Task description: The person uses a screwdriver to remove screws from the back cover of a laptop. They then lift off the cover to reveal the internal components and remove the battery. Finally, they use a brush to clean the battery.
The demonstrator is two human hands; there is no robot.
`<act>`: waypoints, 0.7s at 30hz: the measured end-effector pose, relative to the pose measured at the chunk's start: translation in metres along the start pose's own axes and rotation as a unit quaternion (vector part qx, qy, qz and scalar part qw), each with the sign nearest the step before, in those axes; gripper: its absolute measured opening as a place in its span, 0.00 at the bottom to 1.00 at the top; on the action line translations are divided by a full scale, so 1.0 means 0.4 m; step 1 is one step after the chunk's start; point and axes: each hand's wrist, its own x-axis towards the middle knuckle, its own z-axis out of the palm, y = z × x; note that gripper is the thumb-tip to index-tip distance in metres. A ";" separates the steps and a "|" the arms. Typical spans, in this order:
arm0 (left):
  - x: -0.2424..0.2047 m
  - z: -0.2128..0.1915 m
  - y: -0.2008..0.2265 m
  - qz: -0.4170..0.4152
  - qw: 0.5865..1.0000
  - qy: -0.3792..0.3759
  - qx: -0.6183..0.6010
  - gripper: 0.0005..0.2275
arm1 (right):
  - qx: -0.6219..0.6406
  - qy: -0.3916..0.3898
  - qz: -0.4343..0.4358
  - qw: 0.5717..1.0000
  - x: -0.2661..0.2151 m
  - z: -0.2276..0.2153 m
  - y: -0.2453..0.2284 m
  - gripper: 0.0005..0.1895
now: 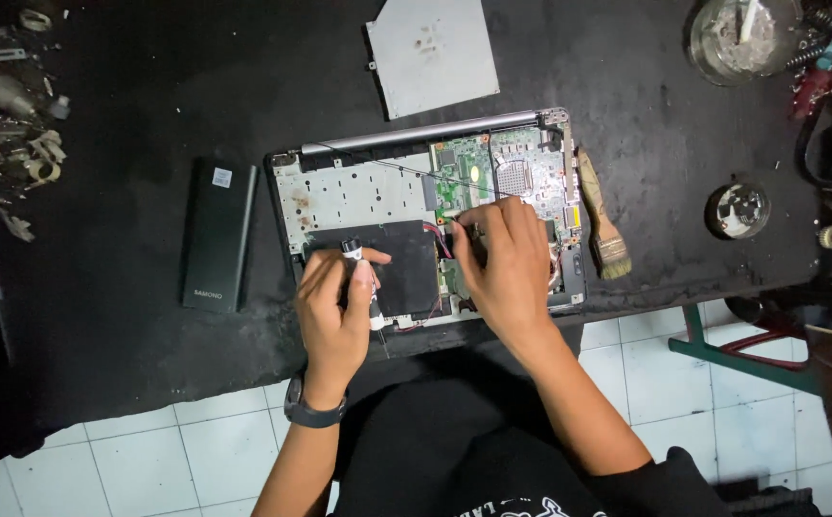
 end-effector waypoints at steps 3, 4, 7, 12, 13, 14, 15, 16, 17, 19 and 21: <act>0.001 0.006 -0.008 -0.002 1.000 0.004 0.000 0.19 | -0.007 0.003 -0.008 1.000 0.003 0.008 0.003 0.05; 0.002 0.005 -0.007 -0.004 1.000 0.003 0.000 0.19 | -0.007 0.001 -0.007 1.000 0.004 0.008 0.002 0.05; 0.004 0.005 -0.002 -0.002 1.000 0.003 0.010 0.19 | -0.017 0.005 -0.016 1.000 0.005 0.007 0.001 0.06; 0.009 0.004 0.008 -0.013 1.000 0.003 0.006 0.20 | -0.005 -0.015 -0.010 1.000 0.005 0.007 0.008 0.06; 0.008 0.005 0.006 -0.013 1.000 0.002 0.007 0.20 | -0.005 -0.015 -0.009 1.000 0.004 0.006 0.009 0.06; 0.008 0.005 0.005 -0.015 1.000 0.002 0.005 0.20 | -0.003 -0.018 -0.008 1.000 0.003 0.007 0.011 0.06; 0.007 0.005 0.003 -0.016 1.000 0.002 0.004 0.19 | -0.001 -0.021 -0.008 1.000 0.003 0.007 0.012 0.06; 0.007 0.005 0.002 -0.017 1.000 0.002 0.004 0.19 | -0.001 -0.022 -0.007 1.000 0.003 0.007 0.011 0.06; 0.008 0.006 0.002 -0.018 1.000 0.001 0.007 0.20 | -0.002 -0.023 -0.007 1.000 0.004 0.006 0.010 0.06; 0.009 0.006 0.002 -0.018 1.000 -0.001 0.010 0.20 | -0.003 -0.025 -0.006 1.000 0.006 0.005 0.010 0.05; 0.008 0.005 0.003 -0.016 1.000 0.002 0.011 0.19 | 0.004 -0.027 -0.009 1.000 0.007 0.003 0.010 0.06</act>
